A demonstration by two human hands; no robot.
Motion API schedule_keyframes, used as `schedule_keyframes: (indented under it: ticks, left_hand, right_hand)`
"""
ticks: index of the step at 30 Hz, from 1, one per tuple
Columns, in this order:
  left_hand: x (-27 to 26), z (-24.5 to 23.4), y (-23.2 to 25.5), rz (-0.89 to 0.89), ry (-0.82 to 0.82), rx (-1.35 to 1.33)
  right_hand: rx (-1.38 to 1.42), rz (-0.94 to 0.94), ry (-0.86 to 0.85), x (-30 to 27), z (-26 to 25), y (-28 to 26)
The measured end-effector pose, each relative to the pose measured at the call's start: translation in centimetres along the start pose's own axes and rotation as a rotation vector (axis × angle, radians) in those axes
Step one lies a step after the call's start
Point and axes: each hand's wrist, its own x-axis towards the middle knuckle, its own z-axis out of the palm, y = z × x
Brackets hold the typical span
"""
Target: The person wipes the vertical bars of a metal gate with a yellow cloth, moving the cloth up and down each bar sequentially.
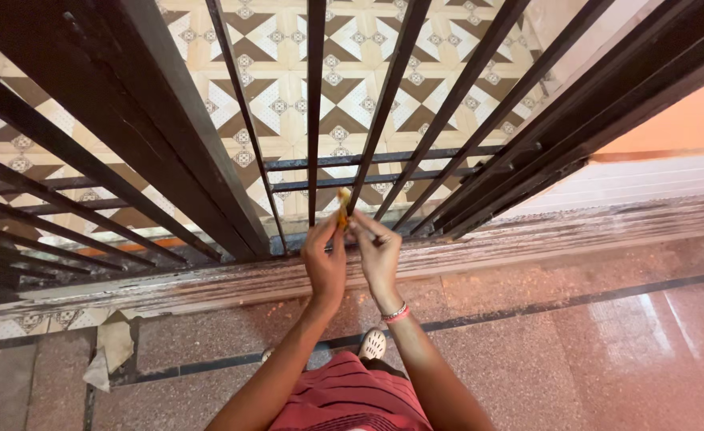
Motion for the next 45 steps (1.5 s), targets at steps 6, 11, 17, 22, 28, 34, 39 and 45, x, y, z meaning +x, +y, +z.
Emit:
schedule_keyframes:
  ticks: [6, 11, 17, 22, 28, 34, 39, 45]
  left_hand:
    - [2.6, -1.5, 6.9, 0.029, 0.069, -0.202]
    - [0.9, -0.9, 3.1, 0.206, 0.042, -0.056]
    - [-3.6, -0.1, -8.1, 0.028, -0.148, 0.092]
    - [-4.1, 0.1, -9.2, 0.078, -0.190, 0.148]
    - [-1.6, 1.6, -1.4, -0.102, 0.024, 0.062]
    - [1.9, -0.3, 6.6, 0.038, 0.149, -0.253]
    - [1.8, -2.1, 7.9, -0.023, -0.056, -0.442]
    - [2.7, -2.8, 7.9, 0.150, -0.078, -0.052]
  right_hand:
    - [0.072, -0.185, 0.122, 0.4, 1.9, -6.8]
    - [-0.037, -0.250, 0.163, -0.2, 1.3, -1.3]
    - [-0.284, -0.026, 0.066, -1.2, -0.3, 9.9]
    - [-0.279, -0.120, -0.019, -0.9, -1.3, 10.6]
    - [-0.127, 0.013, 0.113, -0.9, 1.0, 1.4]
    - [-0.032, -0.182, 0.149, -0.8, 3.1, -8.6]
    - [0.102, -0.184, 0.033, -0.8, 2.2, -9.8]
    - [0.074, -0.145, 0.076, 0.5, 1.2, -6.9]
